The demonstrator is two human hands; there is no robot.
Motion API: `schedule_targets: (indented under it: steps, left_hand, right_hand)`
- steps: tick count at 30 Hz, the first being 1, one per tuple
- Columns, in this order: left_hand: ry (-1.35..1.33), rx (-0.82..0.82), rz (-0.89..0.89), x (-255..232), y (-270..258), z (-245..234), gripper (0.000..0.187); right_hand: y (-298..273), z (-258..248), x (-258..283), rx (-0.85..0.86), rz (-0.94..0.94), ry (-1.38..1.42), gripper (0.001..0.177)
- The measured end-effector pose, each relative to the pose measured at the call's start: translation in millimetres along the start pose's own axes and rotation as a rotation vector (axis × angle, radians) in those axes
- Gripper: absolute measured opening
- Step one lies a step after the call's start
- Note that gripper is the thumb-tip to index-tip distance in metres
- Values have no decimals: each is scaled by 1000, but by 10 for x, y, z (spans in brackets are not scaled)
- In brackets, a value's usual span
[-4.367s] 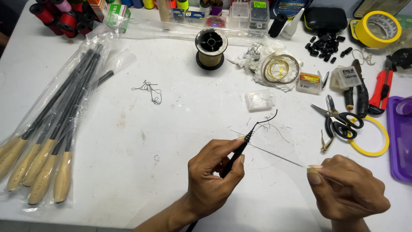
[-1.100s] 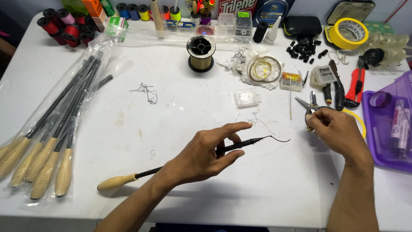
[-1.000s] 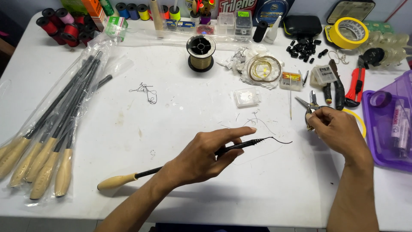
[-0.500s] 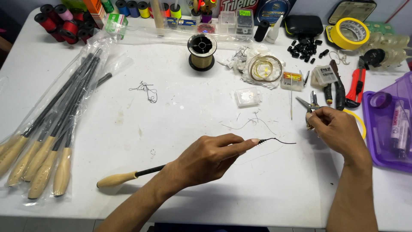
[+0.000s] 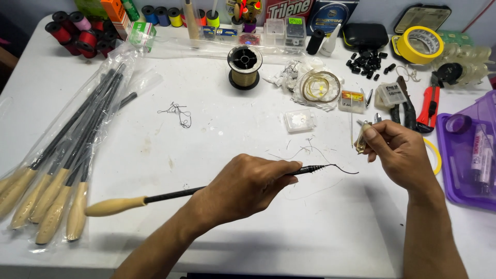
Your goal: Repairing the tip of a fishing rod by meticulously wrapping thread and securing it using a small hook tool.
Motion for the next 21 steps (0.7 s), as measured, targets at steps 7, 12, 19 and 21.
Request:
schedule_targets:
  steps: [7, 12, 19, 21]
  left_hand:
    - [204, 198, -44, -346, 423, -298, 13]
    - [188, 153, -3, -414, 614, -483, 6]
    - [142, 128, 3, -262, 725, -647, 14]
    - [136, 115, 17, -212, 746, -679, 16]
  right_hand:
    - [-121, -200, 1233, -27, -398, -29, 21]
    - [-292, -299, 1752, -207, -366, 29, 66]
    - [-233, -123, 1665, -188, -407, 96, 57]
    - [-190, -106, 1600, -212, -335, 118, 51]
Point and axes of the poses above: each hand's wrist, its own y-axis towards the middle knuckle, its own z-axis out of the palm, x = y × z, the point moved 9 cm from there along y, towards the middle knuckle, and after that the axes turned 10 degrees about -y, right-handed, at the moved point
